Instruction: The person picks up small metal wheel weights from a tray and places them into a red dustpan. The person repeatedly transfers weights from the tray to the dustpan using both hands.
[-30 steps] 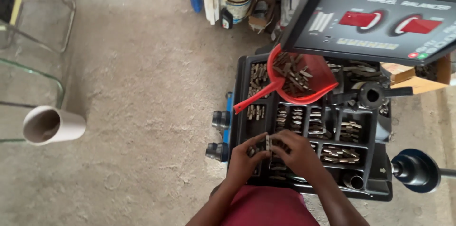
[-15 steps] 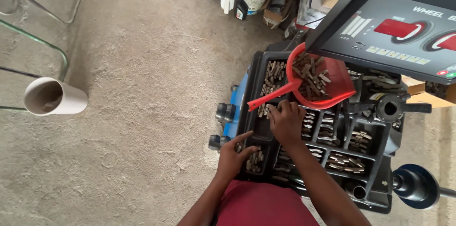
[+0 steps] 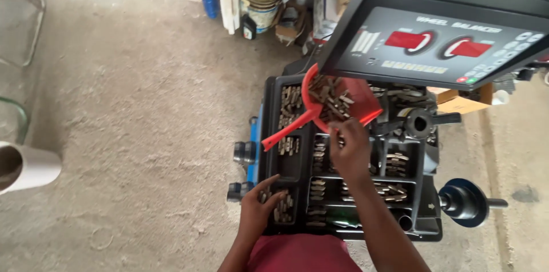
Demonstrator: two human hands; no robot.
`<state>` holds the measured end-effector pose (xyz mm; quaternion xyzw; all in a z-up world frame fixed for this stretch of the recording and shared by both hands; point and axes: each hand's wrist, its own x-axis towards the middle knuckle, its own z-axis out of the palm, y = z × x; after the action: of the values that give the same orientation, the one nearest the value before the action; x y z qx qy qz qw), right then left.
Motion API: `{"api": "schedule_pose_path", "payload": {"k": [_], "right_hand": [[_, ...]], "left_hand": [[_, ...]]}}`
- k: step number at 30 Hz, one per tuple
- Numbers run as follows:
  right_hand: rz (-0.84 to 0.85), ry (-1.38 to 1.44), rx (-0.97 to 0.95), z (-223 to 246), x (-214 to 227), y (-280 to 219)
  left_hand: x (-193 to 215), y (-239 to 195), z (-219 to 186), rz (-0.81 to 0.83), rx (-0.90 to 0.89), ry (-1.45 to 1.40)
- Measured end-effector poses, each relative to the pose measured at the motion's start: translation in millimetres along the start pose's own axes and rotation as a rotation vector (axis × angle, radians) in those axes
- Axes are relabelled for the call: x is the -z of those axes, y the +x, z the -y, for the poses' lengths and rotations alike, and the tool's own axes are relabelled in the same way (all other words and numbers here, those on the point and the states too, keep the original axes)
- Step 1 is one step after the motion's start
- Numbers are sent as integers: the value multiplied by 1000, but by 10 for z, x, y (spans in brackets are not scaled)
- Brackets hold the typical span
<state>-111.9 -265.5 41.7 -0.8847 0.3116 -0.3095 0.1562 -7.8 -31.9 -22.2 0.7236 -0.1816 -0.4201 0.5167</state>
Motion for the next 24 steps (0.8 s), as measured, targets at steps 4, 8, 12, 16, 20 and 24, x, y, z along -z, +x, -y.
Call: {"api": "schedule_pose_path", "payload": {"k": [4,8,12,16,20,24], "right_hand": [[0,-110,-142,-588,25,276],[181,-250,-195,-764,-30,520],[273,-201,-227,-995,-90,544],[197,252,-446,-1166,19,510],[183,643,-593,-897,330,424],[135,950,-567,-515,673,301]], "left_hand": [[-36,62,52,31,-1,-52],[-45,74,51,30,-5,-62],[-13,74,51,6,44,-11],[9,99,323,-18,98,23],[17,106,322,-33,74,28],[-15,77,178,-18,122,32]]}}
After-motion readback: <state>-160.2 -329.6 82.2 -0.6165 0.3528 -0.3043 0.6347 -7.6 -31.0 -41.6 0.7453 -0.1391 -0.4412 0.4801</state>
